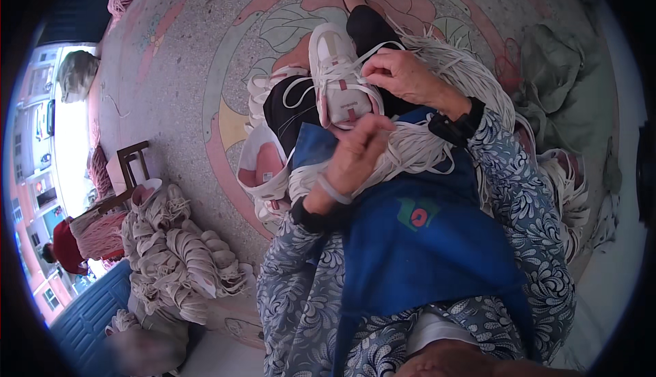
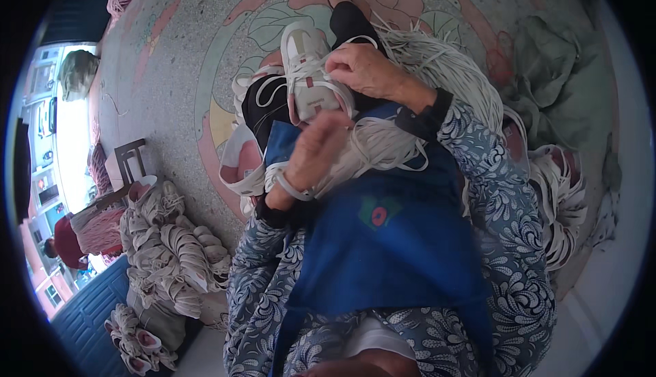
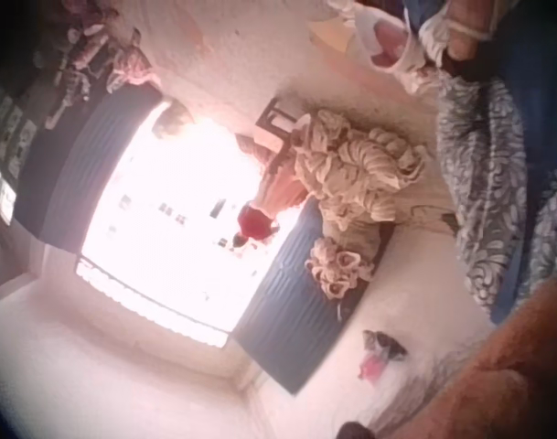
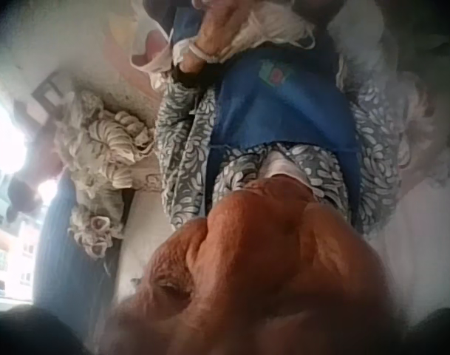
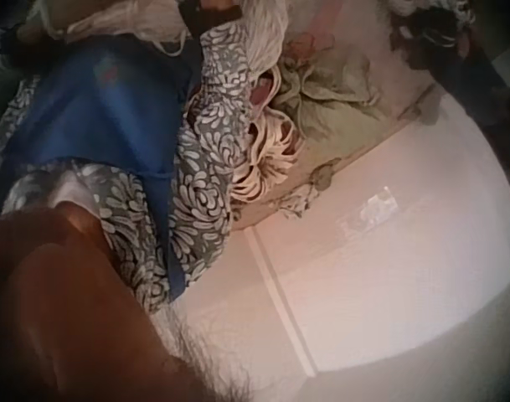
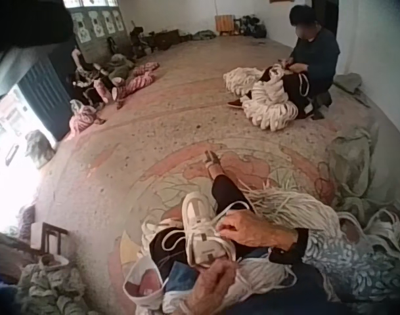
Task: The recorder is lacing a white sneaker while sitting on the floor in a warehouse or workshop.
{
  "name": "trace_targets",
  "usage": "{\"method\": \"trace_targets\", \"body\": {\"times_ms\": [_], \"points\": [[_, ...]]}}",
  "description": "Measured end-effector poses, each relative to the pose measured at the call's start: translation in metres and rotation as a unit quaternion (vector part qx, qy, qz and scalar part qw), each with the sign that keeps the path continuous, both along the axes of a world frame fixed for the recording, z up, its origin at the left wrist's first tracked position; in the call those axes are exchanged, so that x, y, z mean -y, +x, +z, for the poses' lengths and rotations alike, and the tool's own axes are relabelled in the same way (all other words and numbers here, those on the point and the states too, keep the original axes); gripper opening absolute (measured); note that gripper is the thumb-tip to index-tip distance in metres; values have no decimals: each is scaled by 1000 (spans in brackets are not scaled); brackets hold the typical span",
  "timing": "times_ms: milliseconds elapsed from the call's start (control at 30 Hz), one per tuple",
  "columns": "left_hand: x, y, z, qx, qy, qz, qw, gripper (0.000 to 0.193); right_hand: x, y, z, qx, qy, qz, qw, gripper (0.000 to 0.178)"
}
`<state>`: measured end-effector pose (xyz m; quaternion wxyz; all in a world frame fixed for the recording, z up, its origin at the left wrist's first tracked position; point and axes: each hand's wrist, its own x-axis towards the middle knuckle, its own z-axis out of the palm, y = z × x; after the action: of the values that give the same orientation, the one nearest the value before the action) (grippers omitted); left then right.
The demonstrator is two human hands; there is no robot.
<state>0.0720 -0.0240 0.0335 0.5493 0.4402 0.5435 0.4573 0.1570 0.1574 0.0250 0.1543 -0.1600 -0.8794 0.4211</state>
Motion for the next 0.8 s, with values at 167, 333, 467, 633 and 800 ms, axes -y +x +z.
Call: {"method": "trace_targets", "body": {"times_ms": [167, 333, 467, 633, 800], "points": [[-5, -36, -27, 33, -6, 217, 976, 12, 8, -10, -20, 4, 83, -1, 997, 12], [-29, -62, -27, -303, -18, 267, 915, 24, 16, -21, -17, 48, 126, -13, 991, 10], [-39, -67, -39, -315, -7, 290, 903, 25, 16, -26, -17, 70, 137, -24, 988, 12], [-42, -66, -46, -325, -10, 303, 896, 20, 15, -26, -18, 67, 119, -25, 990, 15], [-42, -68, -51, -332, 23, 282, 900, 15, 20, -25, -25, 69, 108, -41, 991, 16]]}}
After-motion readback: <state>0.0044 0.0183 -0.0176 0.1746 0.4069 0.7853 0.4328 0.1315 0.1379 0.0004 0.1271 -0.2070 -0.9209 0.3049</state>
